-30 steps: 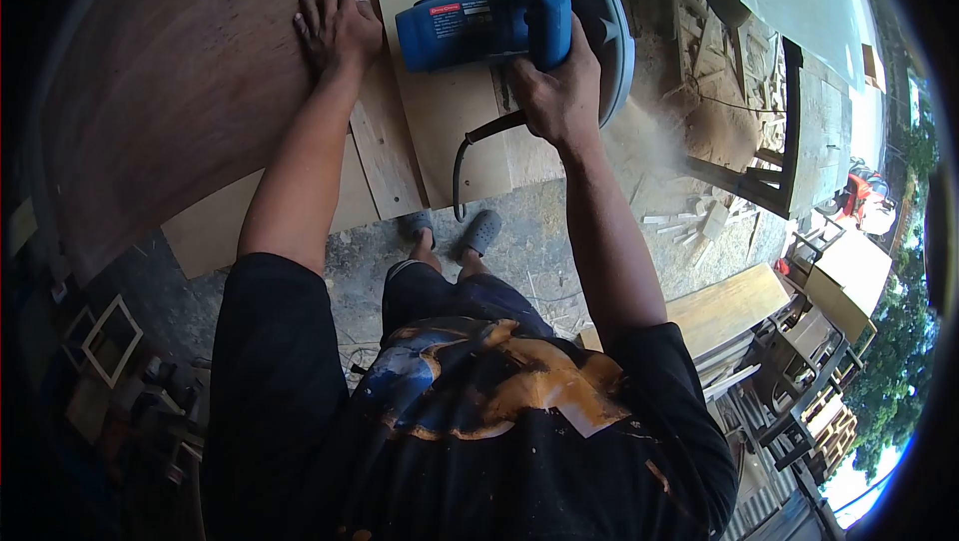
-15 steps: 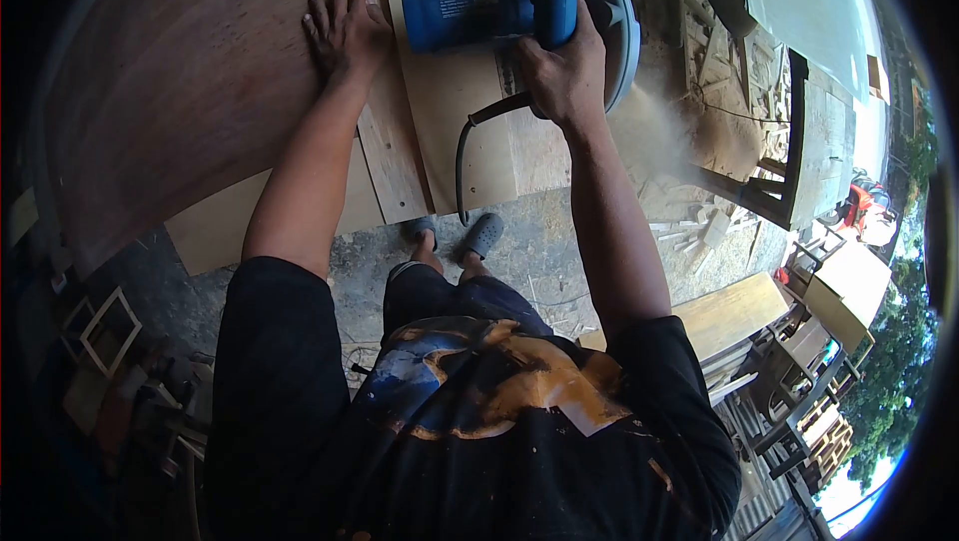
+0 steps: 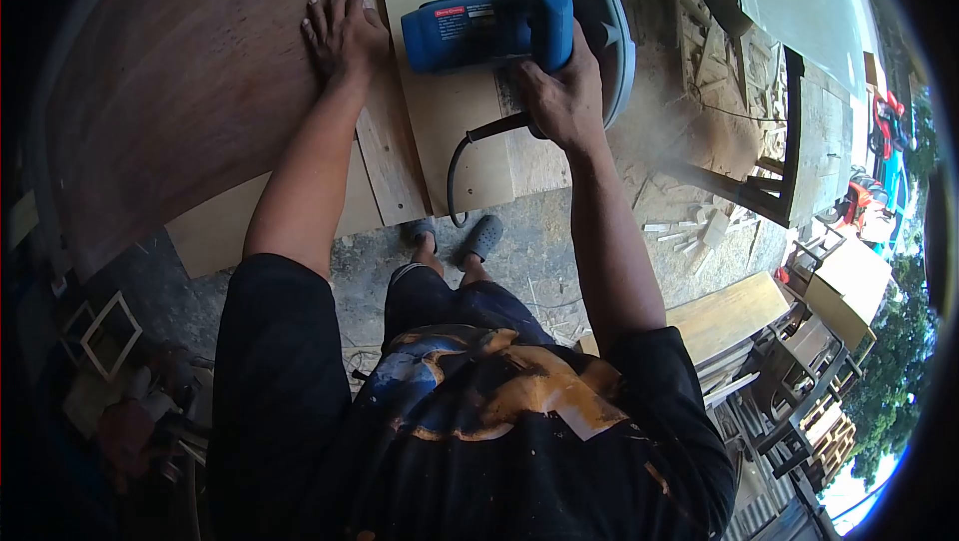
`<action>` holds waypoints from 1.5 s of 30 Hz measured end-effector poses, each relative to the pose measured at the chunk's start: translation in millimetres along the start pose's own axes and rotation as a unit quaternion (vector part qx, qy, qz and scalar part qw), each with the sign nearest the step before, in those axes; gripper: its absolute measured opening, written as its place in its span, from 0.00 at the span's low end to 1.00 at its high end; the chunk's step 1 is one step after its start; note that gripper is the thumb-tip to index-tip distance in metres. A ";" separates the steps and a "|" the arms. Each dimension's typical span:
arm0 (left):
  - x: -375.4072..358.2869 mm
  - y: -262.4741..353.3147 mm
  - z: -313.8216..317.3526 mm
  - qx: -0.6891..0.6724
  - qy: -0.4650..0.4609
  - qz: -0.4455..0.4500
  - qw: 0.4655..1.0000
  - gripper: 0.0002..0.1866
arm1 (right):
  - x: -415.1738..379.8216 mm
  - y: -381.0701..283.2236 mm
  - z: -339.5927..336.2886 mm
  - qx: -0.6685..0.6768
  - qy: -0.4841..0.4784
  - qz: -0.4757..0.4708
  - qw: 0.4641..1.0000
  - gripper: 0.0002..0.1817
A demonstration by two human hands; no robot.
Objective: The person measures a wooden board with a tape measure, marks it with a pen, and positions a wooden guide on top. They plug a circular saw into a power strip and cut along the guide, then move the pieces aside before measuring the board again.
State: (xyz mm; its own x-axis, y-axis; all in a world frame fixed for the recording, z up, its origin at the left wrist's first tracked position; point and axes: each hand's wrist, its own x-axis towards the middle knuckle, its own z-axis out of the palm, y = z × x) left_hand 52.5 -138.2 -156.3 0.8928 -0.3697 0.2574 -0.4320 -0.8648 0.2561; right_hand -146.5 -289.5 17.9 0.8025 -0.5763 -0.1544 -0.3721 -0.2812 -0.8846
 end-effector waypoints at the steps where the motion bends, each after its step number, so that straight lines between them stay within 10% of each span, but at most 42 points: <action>1: -0.2 -0.3 0.1 -0.003 -0.001 -0.001 1.000 0.27 | -8.8 4.3 -0.7 0.015 -0.002 -0.002 1.000 0.37; 14: 0.6 -2.6 8.7 0.003 0.000 -0.007 1.000 0.27 | -123.9 15.6 -20.2 0.025 -0.005 0.080 0.996 0.34; 45: 0.7 -2.8 11.1 -0.032 0.033 0.009 0.999 0.26 | 11.9 2.9 1.7 -0.047 0.041 -0.059 0.996 0.25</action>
State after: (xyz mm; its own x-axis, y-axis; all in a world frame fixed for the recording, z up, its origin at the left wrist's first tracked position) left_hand 55.7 -139.8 -167.2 0.8758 -0.3596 0.3219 -0.4562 -0.8346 0.3088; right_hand -137.2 -295.9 12.7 0.8037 -0.5949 -0.0111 -0.3220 -0.4192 -0.8489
